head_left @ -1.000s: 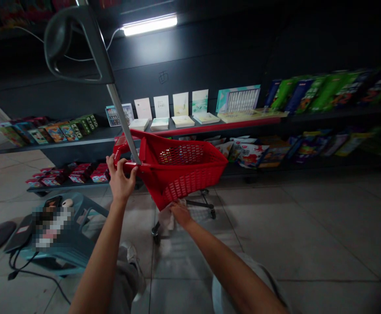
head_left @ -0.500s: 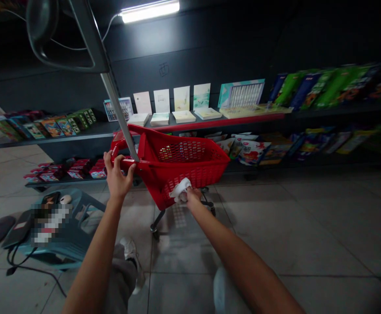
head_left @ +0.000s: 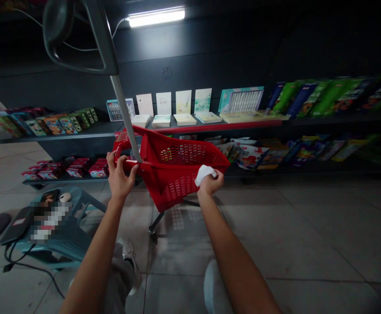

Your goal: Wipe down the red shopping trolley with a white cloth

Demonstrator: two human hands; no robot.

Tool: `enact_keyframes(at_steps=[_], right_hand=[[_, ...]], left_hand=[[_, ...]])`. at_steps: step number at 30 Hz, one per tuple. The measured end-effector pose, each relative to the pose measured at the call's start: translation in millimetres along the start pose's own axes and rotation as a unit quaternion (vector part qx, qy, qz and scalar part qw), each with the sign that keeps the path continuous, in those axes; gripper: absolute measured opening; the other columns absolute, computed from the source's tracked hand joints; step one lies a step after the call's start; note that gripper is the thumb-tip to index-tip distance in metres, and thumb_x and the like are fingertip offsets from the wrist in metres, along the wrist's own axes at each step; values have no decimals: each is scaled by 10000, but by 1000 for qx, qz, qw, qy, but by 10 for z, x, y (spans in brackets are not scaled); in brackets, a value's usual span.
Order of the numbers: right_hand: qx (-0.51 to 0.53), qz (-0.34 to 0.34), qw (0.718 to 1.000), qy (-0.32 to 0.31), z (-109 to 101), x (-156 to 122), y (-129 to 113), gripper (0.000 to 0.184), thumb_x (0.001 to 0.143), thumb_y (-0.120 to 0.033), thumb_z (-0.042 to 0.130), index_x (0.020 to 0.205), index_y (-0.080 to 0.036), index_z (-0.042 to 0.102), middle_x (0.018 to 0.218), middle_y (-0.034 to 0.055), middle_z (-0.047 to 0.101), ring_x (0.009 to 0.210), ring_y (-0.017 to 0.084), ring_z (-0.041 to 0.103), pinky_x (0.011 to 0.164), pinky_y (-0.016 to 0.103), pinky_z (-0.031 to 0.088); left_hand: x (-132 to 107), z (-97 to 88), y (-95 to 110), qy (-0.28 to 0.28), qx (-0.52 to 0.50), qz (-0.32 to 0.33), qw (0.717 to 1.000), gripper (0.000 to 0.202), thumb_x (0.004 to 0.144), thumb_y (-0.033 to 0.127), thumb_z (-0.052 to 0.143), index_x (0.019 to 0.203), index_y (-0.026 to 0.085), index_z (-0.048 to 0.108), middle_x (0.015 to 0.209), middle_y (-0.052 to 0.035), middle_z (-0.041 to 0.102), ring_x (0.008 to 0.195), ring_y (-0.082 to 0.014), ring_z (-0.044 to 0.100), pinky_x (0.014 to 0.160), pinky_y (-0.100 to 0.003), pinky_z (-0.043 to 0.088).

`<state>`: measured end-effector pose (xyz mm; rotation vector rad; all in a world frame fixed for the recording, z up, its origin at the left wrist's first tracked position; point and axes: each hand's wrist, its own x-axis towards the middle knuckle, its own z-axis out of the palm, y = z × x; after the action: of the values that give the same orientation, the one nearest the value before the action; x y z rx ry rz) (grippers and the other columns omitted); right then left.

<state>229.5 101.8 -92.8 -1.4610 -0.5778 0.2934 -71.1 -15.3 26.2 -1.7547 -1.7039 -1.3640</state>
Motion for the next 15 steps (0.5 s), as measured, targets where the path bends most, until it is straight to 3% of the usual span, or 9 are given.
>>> enact_keyframes(at_steps=[3,6,11,15], right_hand=[[-76,33,995,61,-70,214,274,374,779,-135,429,1083,-137,646,1137,175,684,1059,270,641,956,385,512],[-107,54,990,70,-94,303,495,425,783,-113,390,1120,-144,647,1147,172,684,1092,277,643,980,381,496],[-113,20,993,1,-15,343,548,384,919,-260,340,1111,-143,651,1111,178,686,1111,278,638,964,359,493],[-102,-7,994,-46,-14,331,556,460,825,-223,496,1263,-104,575,1315,198,626,1261,267,564,1092,368,412]], left_hand=[[-4,-13,5,3,1,5,1000,445,901,531,649,1207,213,587,1583,-177,346,1563,-343,227,1199,-499,352],[-7,-9,1,6,-1,6,1000,430,902,530,643,1189,214,584,1573,-172,351,1560,-335,235,1215,-494,328],[-8,11,-23,11,-10,15,1000,428,896,518,654,1185,209,582,1559,-178,356,1563,-330,224,1232,-487,298],[-9,25,-38,11,-11,13,1000,431,894,510,660,1196,212,587,1560,-172,354,1562,-333,225,1225,-480,312]])
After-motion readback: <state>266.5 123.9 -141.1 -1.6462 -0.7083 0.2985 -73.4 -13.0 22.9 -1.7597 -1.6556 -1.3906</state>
